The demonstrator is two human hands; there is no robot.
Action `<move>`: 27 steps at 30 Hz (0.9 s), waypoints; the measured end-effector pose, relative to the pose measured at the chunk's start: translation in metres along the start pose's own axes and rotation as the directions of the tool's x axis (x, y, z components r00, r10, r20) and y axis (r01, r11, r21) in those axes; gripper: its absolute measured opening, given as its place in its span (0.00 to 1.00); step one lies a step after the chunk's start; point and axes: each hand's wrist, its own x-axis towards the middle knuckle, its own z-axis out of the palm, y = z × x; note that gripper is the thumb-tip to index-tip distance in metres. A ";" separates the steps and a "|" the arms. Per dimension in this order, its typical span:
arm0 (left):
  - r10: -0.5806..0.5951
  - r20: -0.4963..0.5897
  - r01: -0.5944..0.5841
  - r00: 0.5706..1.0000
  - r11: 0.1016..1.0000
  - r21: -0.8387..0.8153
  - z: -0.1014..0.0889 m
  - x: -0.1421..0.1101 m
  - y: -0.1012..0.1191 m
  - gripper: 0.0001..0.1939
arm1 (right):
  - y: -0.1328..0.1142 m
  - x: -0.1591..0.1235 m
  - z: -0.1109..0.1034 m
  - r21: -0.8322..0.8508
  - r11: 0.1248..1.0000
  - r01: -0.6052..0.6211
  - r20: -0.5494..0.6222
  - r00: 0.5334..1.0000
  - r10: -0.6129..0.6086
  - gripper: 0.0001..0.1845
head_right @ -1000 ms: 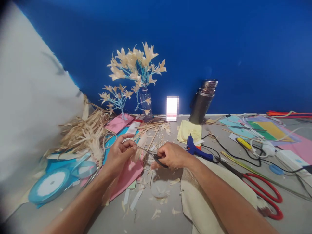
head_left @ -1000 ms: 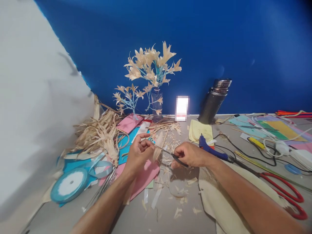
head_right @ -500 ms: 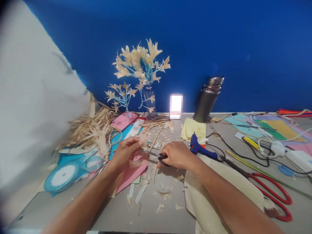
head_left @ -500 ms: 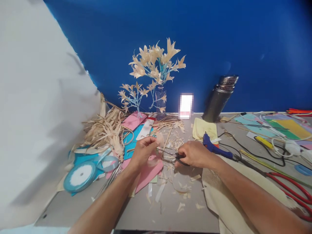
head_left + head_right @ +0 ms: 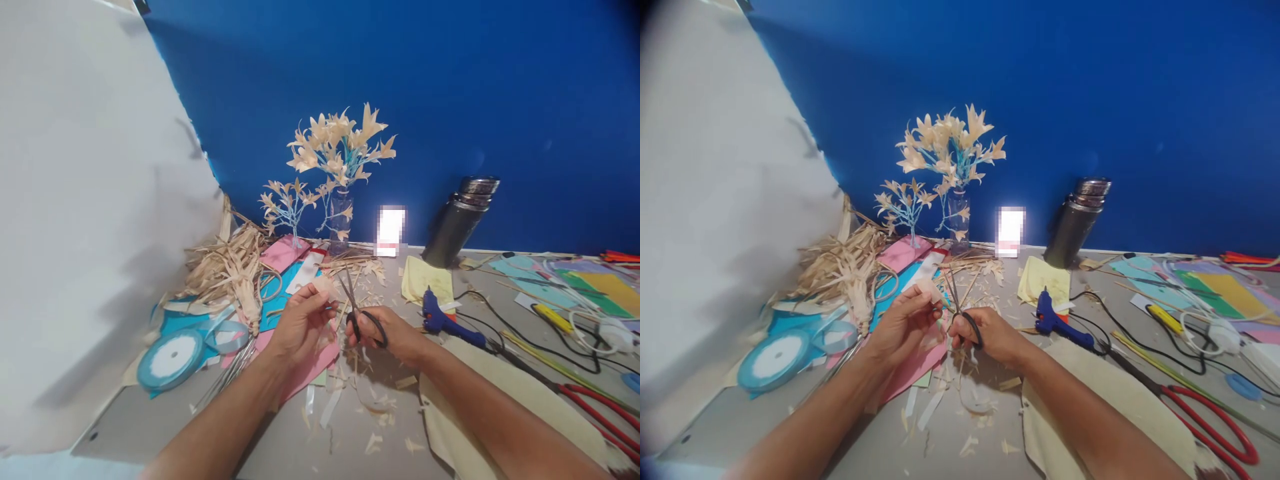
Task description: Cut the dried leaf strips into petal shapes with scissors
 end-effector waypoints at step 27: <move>-0.136 0.048 0.130 0.989 0.985 0.113 0.010 -0.015 -0.006 0.13 | 0.002 0.005 0.005 0.362 0.928 0.086 -0.402 0.913 0.072 0.23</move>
